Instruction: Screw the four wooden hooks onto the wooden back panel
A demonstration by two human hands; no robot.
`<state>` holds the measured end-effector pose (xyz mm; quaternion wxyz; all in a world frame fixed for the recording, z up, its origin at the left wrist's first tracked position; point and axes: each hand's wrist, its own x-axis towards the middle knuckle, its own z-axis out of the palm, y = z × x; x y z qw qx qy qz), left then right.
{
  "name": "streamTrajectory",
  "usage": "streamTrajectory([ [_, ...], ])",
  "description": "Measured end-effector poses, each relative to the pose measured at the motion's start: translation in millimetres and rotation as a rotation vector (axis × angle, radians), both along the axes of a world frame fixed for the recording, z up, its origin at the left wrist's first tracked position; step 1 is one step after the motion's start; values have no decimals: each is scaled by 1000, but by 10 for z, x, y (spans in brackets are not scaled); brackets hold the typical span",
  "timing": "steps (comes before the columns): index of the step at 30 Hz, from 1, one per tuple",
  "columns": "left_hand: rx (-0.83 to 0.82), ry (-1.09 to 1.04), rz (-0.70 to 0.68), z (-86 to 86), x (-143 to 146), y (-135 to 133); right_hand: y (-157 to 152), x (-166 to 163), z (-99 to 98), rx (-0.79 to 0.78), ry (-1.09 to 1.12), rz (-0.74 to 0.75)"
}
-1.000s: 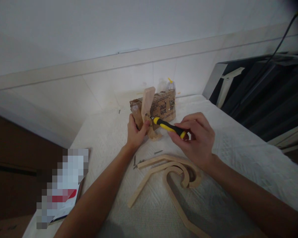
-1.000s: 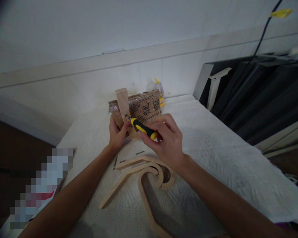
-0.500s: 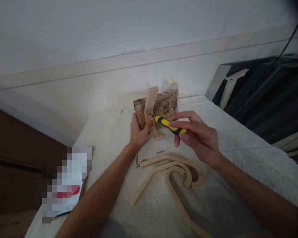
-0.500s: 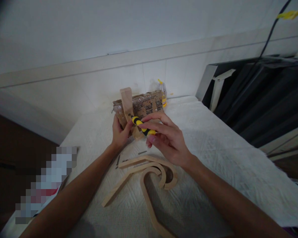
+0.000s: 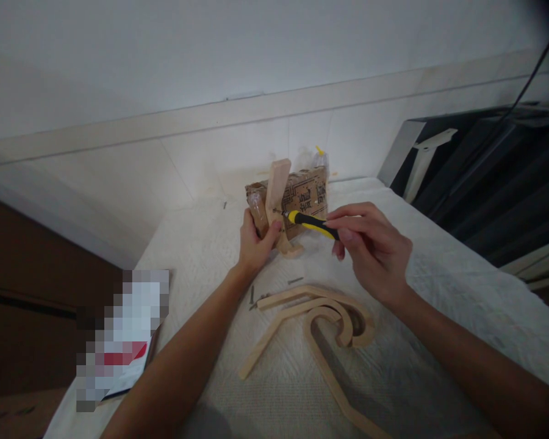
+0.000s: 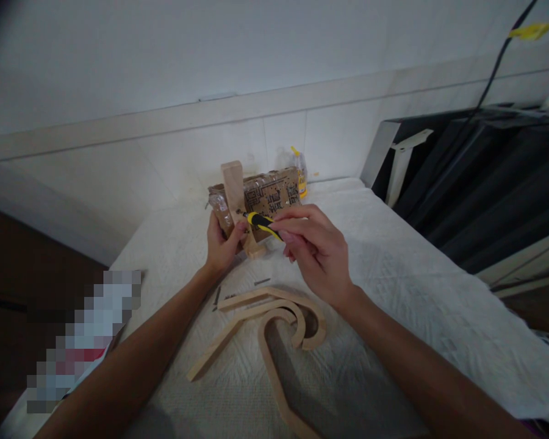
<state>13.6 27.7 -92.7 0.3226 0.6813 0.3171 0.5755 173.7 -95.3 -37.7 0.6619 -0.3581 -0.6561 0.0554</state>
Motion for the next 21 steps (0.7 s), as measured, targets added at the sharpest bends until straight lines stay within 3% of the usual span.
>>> streamTrajectory([
  [5,-22,-7,4,-24,0,21,-21,44,18,43,-197,48],
  [9,-31,-7,6,-20,-4,21,-14,9,8,153,-251,-125],
  [15,-18,0,-4,-9,-3,3,-2,-62,4,169,-180,-302],
  [21,21,13,9,-9,-13,7,-32,-110,17,77,-241,-184],
])
